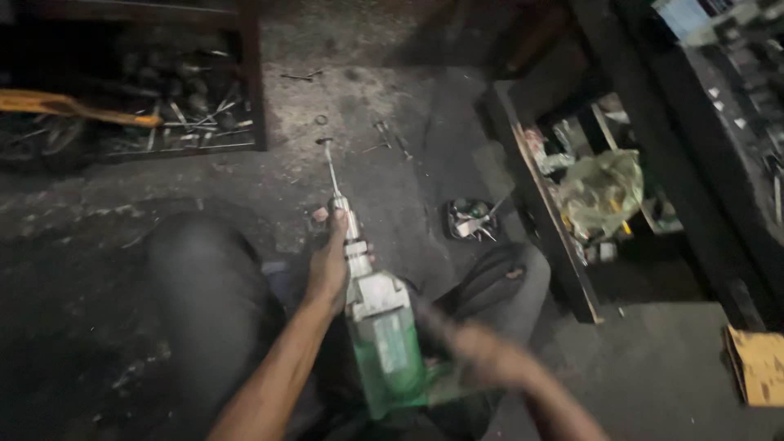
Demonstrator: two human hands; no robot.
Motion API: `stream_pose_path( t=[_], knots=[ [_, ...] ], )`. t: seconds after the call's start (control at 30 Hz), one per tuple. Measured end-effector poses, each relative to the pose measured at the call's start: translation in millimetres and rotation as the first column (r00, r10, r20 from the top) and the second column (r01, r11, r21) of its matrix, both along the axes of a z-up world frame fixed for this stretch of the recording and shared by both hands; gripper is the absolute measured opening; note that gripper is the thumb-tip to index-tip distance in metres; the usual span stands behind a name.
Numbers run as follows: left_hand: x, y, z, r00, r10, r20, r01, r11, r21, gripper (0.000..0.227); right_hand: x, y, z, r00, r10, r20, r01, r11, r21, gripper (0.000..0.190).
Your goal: The person sits on the floor and assembles a green electric drill. They insert a metal rod into the chuck, tighten it by hand, and then use a wrench to secure it further. The person repeats this process with different metal rods and attachments.
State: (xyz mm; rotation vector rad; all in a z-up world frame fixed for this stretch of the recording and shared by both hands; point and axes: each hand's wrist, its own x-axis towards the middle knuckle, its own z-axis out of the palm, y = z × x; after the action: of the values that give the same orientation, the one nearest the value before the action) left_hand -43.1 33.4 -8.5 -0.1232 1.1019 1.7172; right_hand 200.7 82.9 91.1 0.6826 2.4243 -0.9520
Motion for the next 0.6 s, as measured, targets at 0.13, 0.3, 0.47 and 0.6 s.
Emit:
stream_pose_path(
  t=[0.13,0.3,0.47,0.6],
  knots=[
    [-15.0,9.2,-1.3,0.998,0.022,0.058,-0.023,1.000,0.020,0.045,24.3,-53.4,-63.5,0.985,0.070,-0.159,0.032,0.827,0.561,0.118],
    [-26.4,7.6,-1.3,0.980,-0.194,0.044,0.181,0.960,0.212,0.032,53.0,-52.3,-89.0,0.965,0.166,-0.205,-0.013,0.807,0.591,0.106],
    [-9.8,4.5,-7.2,0.948,-0.125,-0.292,0.159,0.983,0.096,0.033,70.2,-45.2,-83.4,0.917,0.279,-0.285,-0.045,0.783,0.620,0.106],
    [-11.0,3.0,-14.9,0.959,-0.235,0.160,0.186,0.944,0.274,0.025,67.4,-46.1,-64.4,0.956,0.073,-0.283,0.064,0.893,0.445,0.122]
  ],
)
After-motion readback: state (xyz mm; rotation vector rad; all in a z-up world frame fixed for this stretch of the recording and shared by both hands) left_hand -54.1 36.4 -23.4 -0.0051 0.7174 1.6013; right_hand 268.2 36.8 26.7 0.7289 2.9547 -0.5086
